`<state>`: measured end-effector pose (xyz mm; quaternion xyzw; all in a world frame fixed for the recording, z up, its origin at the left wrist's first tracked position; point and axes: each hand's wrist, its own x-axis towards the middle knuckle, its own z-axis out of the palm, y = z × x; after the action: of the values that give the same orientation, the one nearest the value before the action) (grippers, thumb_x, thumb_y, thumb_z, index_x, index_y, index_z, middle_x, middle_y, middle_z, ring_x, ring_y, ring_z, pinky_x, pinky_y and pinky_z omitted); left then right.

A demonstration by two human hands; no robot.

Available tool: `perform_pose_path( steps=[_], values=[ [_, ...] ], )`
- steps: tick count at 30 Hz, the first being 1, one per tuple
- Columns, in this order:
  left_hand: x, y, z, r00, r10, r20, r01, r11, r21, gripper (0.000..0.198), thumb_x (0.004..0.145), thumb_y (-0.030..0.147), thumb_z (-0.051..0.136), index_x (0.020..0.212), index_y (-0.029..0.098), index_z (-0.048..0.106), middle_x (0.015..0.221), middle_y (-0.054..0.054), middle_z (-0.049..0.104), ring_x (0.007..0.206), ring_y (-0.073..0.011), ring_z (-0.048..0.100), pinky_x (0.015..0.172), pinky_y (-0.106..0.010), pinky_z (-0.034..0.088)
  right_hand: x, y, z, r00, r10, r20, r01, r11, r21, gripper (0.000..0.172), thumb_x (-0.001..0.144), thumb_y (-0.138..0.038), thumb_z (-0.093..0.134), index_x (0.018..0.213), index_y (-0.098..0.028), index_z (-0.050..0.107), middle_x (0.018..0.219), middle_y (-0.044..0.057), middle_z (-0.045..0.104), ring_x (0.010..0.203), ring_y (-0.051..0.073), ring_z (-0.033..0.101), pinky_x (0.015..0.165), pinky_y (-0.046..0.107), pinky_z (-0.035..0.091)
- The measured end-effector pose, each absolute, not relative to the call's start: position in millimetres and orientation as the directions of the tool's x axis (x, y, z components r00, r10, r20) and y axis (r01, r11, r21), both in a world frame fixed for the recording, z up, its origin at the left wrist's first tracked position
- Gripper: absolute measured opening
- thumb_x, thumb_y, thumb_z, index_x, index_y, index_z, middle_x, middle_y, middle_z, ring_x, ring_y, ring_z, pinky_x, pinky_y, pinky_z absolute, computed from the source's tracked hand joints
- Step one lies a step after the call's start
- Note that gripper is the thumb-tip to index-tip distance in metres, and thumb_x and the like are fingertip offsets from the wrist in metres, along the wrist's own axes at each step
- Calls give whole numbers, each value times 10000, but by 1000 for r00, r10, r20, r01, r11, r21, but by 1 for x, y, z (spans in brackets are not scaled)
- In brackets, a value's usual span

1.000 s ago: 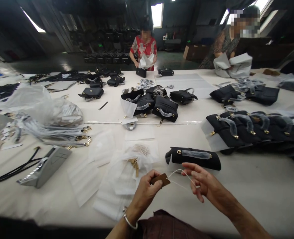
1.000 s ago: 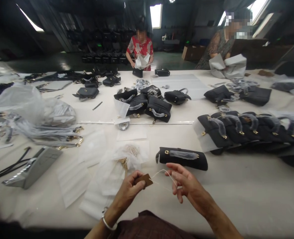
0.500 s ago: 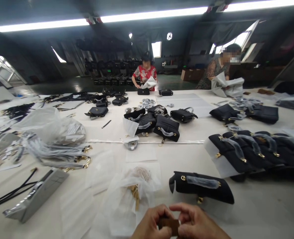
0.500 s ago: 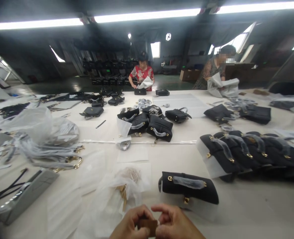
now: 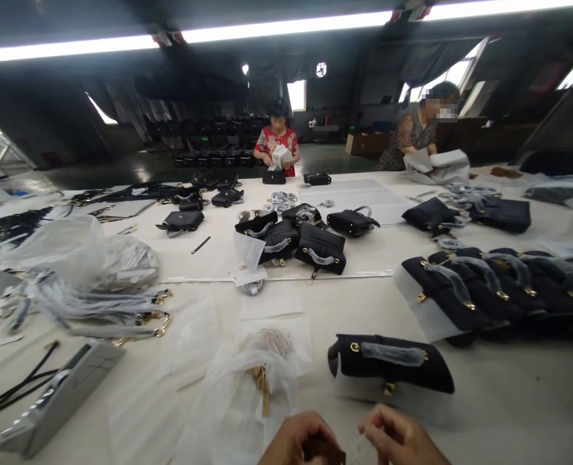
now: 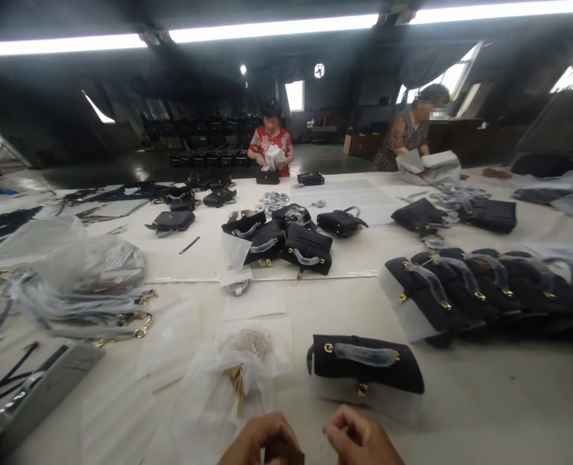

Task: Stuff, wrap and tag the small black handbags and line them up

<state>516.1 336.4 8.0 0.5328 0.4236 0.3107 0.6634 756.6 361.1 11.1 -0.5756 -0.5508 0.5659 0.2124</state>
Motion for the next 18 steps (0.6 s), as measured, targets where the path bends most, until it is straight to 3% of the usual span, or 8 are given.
perform_pose_path(
  steps=[3,5,7,8,10,13,16,18],
  values=[
    [518,335,-1,406,880,-246,58,244,968,139,710,125,646,845,124,678,829,-71,728,770,-175,671,721,-263,502,774,355,24,-142,914,-380,232,-342,-911,449,748,-622,653,808,-180,705,830,52,679,708,160,558,634,266,474],
    [520,334,-4,393,882,-260,132,226,965,167,719,83,595,854,131,681,839,-50,720,803,-171,654,748,-265,492,781,350,31,-129,882,-454,-36,-462,-886,406,767,-574,676,885,-189,727,998,80,694,890,207,602,746,309,515],
    [521,335,-2,426,857,-289,231,206,951,207,724,65,581,877,142,696,848,-30,711,807,-163,628,745,-260,472,782,347,33,-164,831,-531,-339,-553,-761,326,768,-505,724,889,-202,724,1081,89,692,1049,243,600,749,320,536],
    [522,337,0,456,844,-284,266,175,948,237,717,65,606,914,153,705,880,-26,708,828,-165,619,757,-261,466,781,347,33,-167,818,-550,-458,-558,-692,289,751,-471,760,853,-204,716,1055,82,699,1056,241,607,715,304,541],
    [525,347,8,504,836,-217,285,76,955,337,709,85,674,1029,190,701,993,-27,691,915,-181,607,827,-280,464,779,350,30,-110,810,-575,-590,-519,-618,269,709,-424,823,778,-201,690,902,45,704,894,190,646,623,251,527],
    [537,378,21,450,893,-16,305,-136,943,318,800,150,669,1108,228,667,1091,-43,641,1031,-199,569,946,-320,437,776,362,26,41,822,-568,-561,-451,-694,339,647,-430,876,780,-187,679,755,0,672,619,105,583,514,207,491],
    [563,423,26,339,924,175,376,-303,876,234,922,149,504,1087,213,657,1076,-63,636,1051,-204,552,968,-341,430,772,379,23,146,826,-545,-433,-442,-786,442,596,-439,900,882,-170,696,762,7,682,583,93,570,487,196,489],
    [585,452,24,364,902,234,434,-386,814,266,936,128,467,1114,198,652,1074,-72,649,1038,-210,555,958,-349,437,766,389,19,202,816,-542,-423,-426,-800,534,554,-437,912,963,-175,690,784,11,697,586,99,587,472,194,486]
  ],
)
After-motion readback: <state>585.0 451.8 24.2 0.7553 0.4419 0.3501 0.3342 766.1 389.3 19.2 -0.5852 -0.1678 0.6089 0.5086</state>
